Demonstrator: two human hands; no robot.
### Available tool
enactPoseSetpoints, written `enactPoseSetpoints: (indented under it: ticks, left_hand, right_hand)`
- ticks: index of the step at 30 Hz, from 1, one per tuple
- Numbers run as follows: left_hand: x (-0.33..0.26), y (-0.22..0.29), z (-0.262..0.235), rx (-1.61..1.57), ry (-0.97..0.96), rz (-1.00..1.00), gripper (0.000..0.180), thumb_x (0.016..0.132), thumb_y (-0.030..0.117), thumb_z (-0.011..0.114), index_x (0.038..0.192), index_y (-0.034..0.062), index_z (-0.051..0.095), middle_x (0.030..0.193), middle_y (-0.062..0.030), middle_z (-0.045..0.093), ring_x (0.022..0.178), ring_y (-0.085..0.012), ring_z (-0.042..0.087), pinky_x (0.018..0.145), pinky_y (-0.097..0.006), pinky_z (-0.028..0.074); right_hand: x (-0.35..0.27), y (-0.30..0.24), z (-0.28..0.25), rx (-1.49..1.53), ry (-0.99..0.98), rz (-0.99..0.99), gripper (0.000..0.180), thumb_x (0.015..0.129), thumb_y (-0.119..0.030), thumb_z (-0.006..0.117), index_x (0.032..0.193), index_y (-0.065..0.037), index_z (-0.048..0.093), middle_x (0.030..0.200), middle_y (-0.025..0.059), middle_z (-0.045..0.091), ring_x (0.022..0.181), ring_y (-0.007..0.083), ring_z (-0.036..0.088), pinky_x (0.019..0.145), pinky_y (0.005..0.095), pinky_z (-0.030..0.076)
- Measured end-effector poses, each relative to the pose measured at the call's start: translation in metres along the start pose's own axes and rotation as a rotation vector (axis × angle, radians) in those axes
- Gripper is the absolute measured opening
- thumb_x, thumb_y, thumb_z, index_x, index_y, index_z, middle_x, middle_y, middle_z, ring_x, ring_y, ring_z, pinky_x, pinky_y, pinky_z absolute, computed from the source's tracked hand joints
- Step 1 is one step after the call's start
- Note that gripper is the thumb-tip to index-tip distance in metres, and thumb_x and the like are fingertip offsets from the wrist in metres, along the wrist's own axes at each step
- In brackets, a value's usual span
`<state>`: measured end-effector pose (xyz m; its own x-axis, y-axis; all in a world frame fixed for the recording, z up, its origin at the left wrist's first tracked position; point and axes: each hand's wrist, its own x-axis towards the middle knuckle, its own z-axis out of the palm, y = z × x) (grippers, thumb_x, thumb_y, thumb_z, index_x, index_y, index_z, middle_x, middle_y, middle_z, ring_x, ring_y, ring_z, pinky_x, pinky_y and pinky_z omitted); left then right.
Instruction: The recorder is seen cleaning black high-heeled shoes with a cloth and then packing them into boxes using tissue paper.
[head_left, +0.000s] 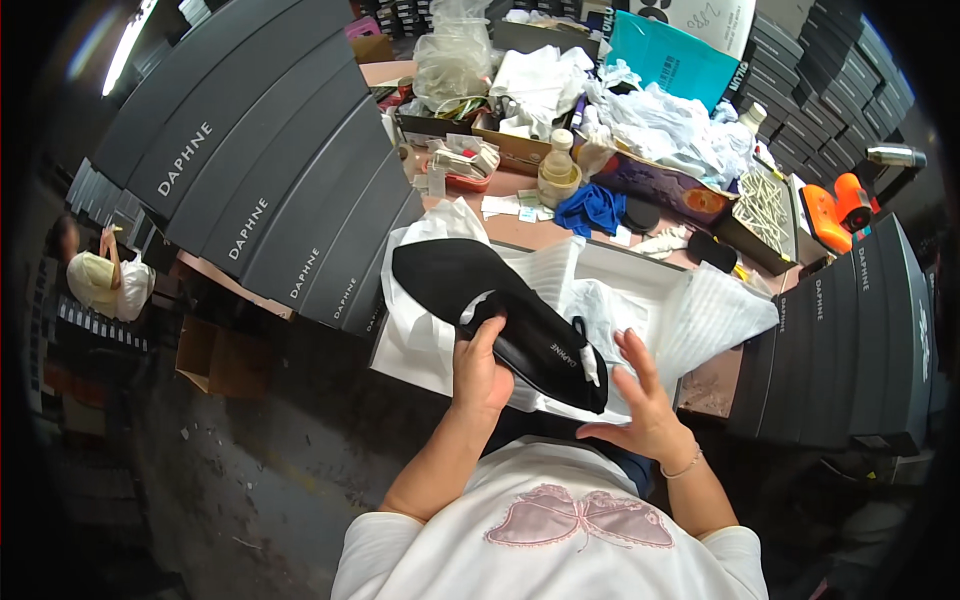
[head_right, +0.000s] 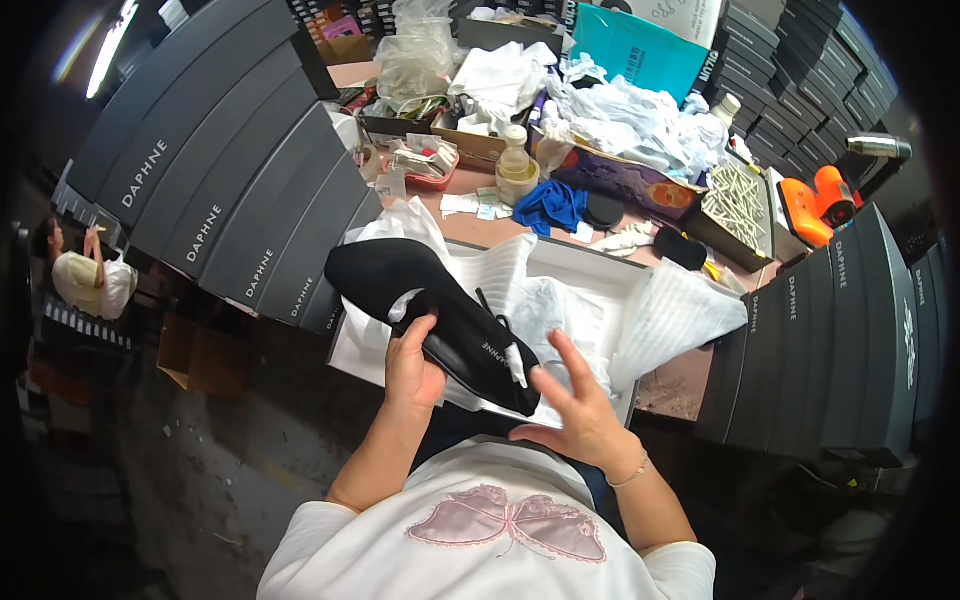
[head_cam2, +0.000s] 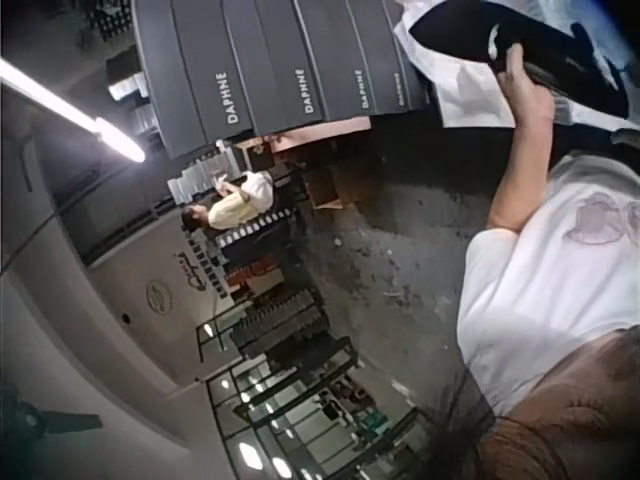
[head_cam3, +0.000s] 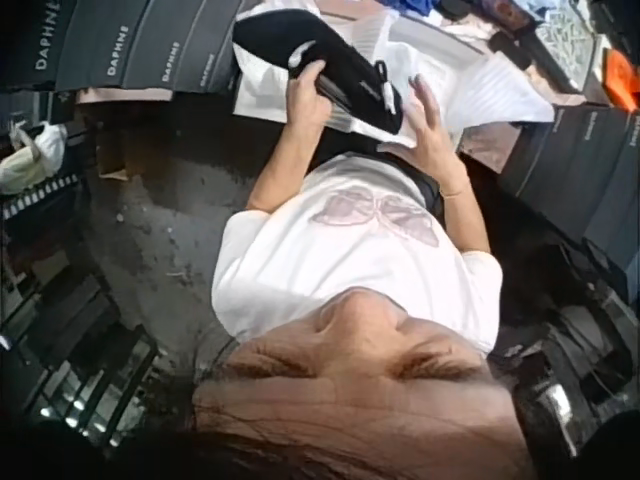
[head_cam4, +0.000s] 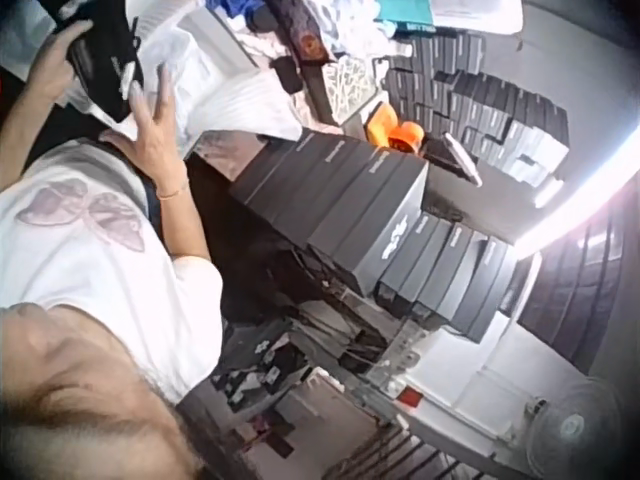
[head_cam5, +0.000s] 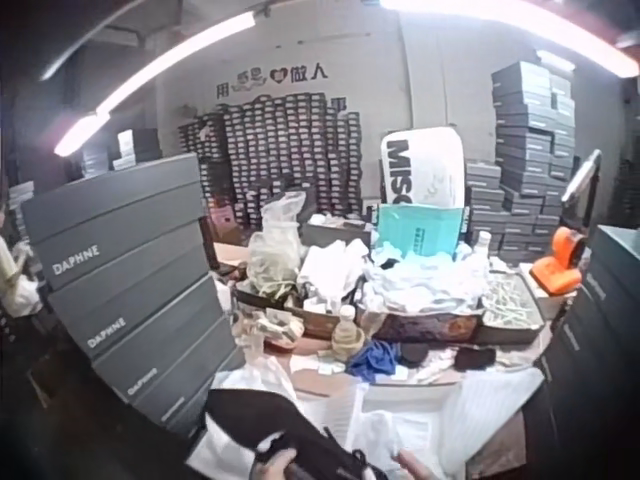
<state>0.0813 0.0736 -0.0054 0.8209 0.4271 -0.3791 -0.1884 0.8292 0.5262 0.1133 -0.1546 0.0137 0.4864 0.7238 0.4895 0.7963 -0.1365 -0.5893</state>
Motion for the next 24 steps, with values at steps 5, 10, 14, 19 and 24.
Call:
enactPoseSetpoints:
  ticks: [5, 10, 14, 19, 24]
  left_hand:
    - [-0.012, -0.011, -0.004, -0.010, -0.070, -0.131, 0.034, 0.090, 0.003, 0.058, 0.123, 0.0062, 0.050, 0.113, -0.0092, 0.058, 0.105, -0.0217, 0.059, 0.092, -0.037, 0.050]
    - [-0.021, 0.009, -0.013, 0.255, -0.271, -0.217, 0.050, 0.093, 0.015, 0.061, 0.137, 0.0063, 0.039, 0.115, -0.0069, 0.056, 0.104, -0.0160, 0.059, 0.085, -0.036, 0.052]
    - [0.059, 0.101, -0.032, 1.552, -0.158, 0.458, 0.072, 0.082, 0.013, 0.073, 0.143, 0.0017, 0.036, 0.091, -0.0097, 0.068, 0.077, -0.0174, 0.067, 0.072, -0.028, 0.053]
    - [0.166, 0.149, -0.085, 2.291, 0.014, 0.578, 0.047, 0.084, 0.017, 0.065, 0.127, 0.0015, 0.050, 0.083, -0.0192, 0.067, 0.078, -0.0369, 0.066, 0.068, -0.043, 0.051]
    - [0.175, 0.150, 0.006, 1.771, -0.161, 0.612, 0.025, 0.086, 0.017, 0.054, 0.100, -0.0028, 0.060, 0.081, -0.0239, 0.062, 0.079, -0.0353, 0.064, 0.070, -0.042, 0.048]
  right_hand:
    - [0.028, -0.007, 0.001, 0.021, -0.235, -0.016, 0.073, 0.063, -0.034, 0.085, 0.128, -0.016, 0.057, 0.145, 0.0176, 0.038, 0.128, 0.0431, 0.042, 0.103, 0.0475, 0.041]
    - [0.017, 0.002, -0.007, 0.220, -0.199, 0.129, 0.053, 0.068, -0.024, 0.082, 0.115, -0.008, 0.065, 0.141, 0.0181, 0.044, 0.124, 0.0391, 0.047, 0.104, 0.0427, 0.039]
    - [-0.022, 0.034, -0.017, 0.825, 0.320, 0.429, 0.056, 0.070, -0.026, 0.079, 0.114, 0.005, 0.063, 0.132, 0.0201, 0.050, 0.117, 0.0319, 0.054, 0.101, 0.0413, 0.041]
    - [-0.021, 0.025, -0.028, 1.074, 0.456, 0.578, 0.082, 0.073, -0.044, 0.075, 0.123, 0.015, 0.050, 0.127, 0.0199, 0.054, 0.107, 0.0320, 0.060, 0.091, 0.0414, 0.051]
    - [-0.040, 0.028, -0.028, 1.545, 0.726, 0.622, 0.077, 0.082, -0.055, 0.058, 0.132, 0.002, 0.049, 0.121, 0.0204, 0.060, 0.098, 0.0394, 0.064, 0.070, 0.0402, 0.060]
